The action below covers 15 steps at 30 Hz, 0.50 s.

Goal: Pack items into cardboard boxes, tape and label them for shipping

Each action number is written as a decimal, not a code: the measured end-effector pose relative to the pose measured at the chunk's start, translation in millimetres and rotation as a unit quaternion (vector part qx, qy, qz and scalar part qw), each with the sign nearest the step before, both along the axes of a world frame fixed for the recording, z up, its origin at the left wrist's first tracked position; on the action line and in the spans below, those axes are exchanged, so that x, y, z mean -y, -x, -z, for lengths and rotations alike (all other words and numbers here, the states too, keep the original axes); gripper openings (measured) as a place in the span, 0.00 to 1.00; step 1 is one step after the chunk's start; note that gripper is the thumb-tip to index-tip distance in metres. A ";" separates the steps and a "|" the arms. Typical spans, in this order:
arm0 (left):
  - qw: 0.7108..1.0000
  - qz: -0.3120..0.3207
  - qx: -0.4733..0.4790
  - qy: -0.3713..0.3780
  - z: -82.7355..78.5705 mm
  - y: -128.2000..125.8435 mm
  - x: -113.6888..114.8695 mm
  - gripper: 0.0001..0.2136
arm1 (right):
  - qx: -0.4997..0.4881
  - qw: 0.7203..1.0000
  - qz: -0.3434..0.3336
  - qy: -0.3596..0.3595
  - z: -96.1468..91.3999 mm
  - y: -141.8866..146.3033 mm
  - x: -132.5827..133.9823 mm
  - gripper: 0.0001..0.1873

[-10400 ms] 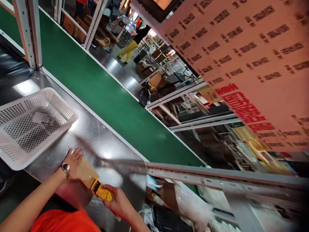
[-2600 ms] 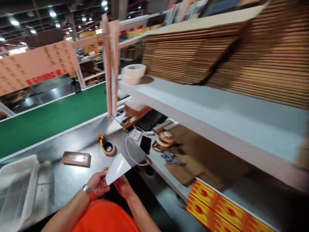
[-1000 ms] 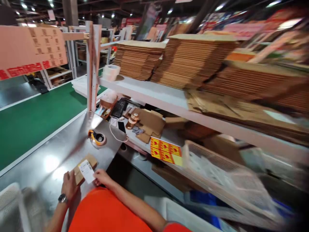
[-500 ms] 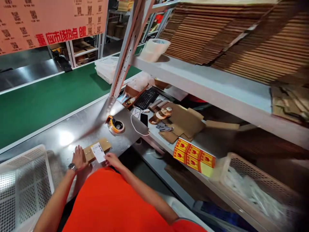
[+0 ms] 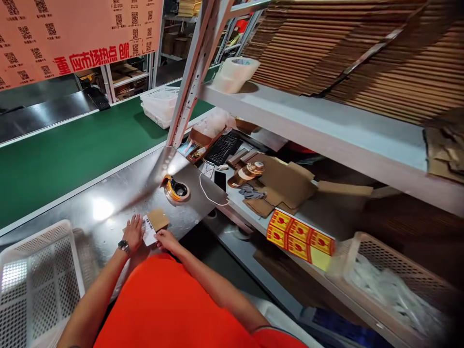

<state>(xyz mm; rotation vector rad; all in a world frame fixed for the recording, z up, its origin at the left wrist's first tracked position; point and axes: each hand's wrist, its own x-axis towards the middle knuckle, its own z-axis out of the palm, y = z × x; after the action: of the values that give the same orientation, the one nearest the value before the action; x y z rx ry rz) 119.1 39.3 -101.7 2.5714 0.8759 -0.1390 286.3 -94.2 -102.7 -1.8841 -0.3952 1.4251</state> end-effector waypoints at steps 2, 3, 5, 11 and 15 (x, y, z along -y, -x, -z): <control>0.999 0.020 -0.031 -0.017 6.7 -9.7 2.1 0.31 | -0.001 1.000 -0.010 0.014 2.8 -0.4 -1.7 0.12; 0.999 0.027 -0.042 -0.023 10.0 -12.6 3.3 0.32 | -0.001 1.000 -0.015 0.020 4.0 -0.7 -1.7 0.13; 0.997 0.036 -0.053 -0.034 16.3 -15.0 6.0 0.35 | 0.003 0.999 -0.022 0.027 5.7 -1.6 -0.7 0.13; 0.994 0.039 -0.079 -0.062 31.6 -14.1 11.4 0.36 | 0.035 0.998 -0.040 0.030 6.7 -6.9 0.2 0.15; 0.996 0.024 -0.080 -0.045 38.2 -17.6 10.0 0.37 | 0.055 0.997 -0.054 0.026 5.7 -10.2 -2.5 0.17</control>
<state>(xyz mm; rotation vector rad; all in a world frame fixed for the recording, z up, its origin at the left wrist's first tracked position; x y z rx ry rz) 136.7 29.4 -139.9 2.6956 0.8958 -0.3303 296.6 -91.7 -108.4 -2.0160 -0.5248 1.4183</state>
